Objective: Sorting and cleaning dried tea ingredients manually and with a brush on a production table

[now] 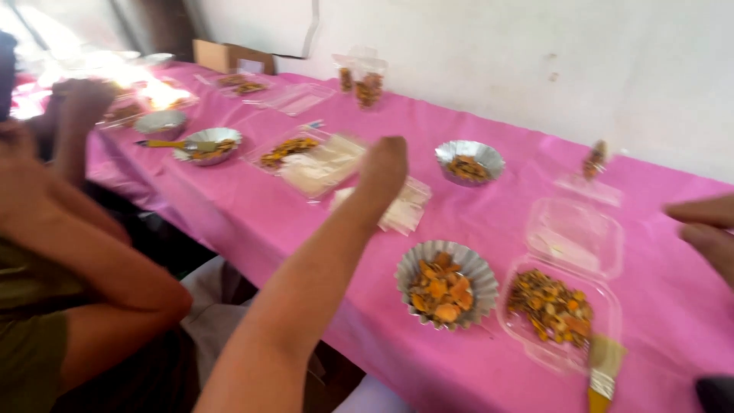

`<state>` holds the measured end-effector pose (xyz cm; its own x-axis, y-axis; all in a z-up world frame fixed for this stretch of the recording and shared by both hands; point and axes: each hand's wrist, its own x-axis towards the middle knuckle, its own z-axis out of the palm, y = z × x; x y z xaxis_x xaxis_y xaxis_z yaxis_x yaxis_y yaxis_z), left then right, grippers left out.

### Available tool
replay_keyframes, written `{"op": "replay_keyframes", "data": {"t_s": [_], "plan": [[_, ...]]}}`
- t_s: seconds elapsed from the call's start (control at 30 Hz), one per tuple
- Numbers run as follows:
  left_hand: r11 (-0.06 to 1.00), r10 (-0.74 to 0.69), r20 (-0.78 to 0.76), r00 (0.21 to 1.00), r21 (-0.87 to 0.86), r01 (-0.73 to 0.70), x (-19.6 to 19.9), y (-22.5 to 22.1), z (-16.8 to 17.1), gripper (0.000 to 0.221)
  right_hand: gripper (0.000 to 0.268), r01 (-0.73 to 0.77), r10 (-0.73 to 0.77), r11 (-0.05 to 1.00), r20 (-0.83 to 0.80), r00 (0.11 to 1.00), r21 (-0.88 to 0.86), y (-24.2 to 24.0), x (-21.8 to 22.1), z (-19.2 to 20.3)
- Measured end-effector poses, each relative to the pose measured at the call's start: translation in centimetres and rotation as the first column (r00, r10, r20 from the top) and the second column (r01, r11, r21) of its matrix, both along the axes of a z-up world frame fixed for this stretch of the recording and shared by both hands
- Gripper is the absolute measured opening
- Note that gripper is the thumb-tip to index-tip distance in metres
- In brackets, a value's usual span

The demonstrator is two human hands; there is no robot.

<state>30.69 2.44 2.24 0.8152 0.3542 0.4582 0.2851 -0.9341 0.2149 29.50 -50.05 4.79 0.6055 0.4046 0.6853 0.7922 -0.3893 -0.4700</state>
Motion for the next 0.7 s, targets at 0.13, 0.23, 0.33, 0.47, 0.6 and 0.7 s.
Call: {"op": "replay_keyframes", "data": {"t_s": [0.13,0.23,0.33,0.47,0.6,0.7], "plan": [[0.987,-0.095,0.162,0.982,-0.114,0.114,-2.5,-2.5,5.6,0.023,0.021,0.016,-0.005,0.995,0.111,0.994,-0.095,7.8,-12.9,9.3],[0.922,-0.128,0.245,0.961,-0.328,0.207,-7.7,-7.9,10.4,0.027,0.010,0.056,0.003,0.979,0.284,0.959,-0.198,11.3,-14.0,9.2],[0.789,-0.265,0.362,0.894,-0.451,0.417,-8.9,-11.3,12.2,0.028,0.029,-0.006,0.048,0.973,0.173,0.984,-0.231,15.1,-13.6,8.7],[0.360,-0.416,0.396,0.819,-0.755,0.548,-11.7,-15.4,13.7,0.035,0.063,0.109,-0.129,0.955,-0.058,0.990,-0.275,18.1,-11.9,6.5],[-0.100,-0.414,0.492,0.766,-0.861,0.499,-10.0,-16.1,12.3,0.040,0.064,0.255,-0.287,0.935,-0.103,0.952,-0.247,18.7,-10.4,5.0],[-0.198,-0.447,0.549,0.706,-0.830,0.521,-9.7,-16.6,12.3,0.043,0.055,0.328,-0.340,0.932,-0.055,0.939,-0.157,18.9,-9.7,4.5]]}}
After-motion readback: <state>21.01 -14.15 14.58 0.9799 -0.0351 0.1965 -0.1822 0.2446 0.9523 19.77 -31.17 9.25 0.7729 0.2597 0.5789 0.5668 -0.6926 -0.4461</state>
